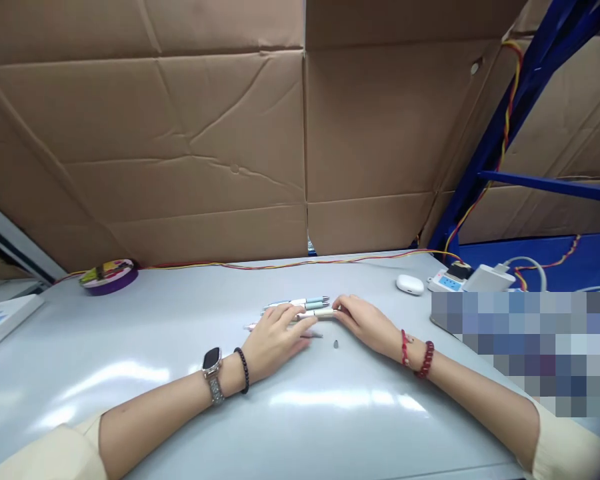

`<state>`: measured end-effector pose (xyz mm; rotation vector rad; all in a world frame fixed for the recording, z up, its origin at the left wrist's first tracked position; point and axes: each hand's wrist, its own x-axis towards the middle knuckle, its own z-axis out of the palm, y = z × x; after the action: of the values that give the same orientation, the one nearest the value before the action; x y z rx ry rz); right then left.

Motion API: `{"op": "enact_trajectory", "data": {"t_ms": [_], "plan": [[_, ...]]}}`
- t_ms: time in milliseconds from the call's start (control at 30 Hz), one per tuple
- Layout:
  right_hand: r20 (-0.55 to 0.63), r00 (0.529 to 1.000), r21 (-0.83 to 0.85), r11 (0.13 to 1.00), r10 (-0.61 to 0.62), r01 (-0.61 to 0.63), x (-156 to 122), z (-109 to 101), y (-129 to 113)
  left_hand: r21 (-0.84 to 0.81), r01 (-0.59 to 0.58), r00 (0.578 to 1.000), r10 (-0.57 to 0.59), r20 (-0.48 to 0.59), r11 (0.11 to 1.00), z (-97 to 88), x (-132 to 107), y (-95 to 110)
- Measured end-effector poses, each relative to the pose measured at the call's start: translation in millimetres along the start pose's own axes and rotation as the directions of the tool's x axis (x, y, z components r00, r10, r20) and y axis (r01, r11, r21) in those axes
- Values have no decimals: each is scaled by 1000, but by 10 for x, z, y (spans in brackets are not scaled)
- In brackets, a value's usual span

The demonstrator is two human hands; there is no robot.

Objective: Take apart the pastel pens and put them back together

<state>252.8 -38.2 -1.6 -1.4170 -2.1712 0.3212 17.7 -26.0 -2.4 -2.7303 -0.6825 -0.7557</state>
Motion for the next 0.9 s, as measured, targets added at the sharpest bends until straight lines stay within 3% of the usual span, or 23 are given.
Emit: {"op": "enact_trajectory", "data": {"t_ms": [133,233,333,400,500,600,900], "plan": [[-83,992,0,995,96,-97,-32,-85,-43,-9,-138,986,137,-96,990,-57,-30,3],[-155,981,25,993,117,-114,-50,-151,-73,13,-273,940,270,-209,962,-111,-56,74],[-186,981,57,998,50,-40,-99,-151,-167,109,-258,926,278,-255,960,-156,-61,191],[-163,986,58,997,-41,51,-164,-104,-266,136,-225,947,249,-202,965,-163,-60,250],[-89,972,22,975,-220,222,-280,-7,-400,52,-142,990,143,-8,989,-131,-70,271],[-39,945,-54,945,-324,322,-342,52,-436,-20,-50,993,52,110,999,-80,-88,237],[27,949,-185,932,-313,312,-199,35,-273,-81,64,975,-45,217,995,-54,-35,123]]}}
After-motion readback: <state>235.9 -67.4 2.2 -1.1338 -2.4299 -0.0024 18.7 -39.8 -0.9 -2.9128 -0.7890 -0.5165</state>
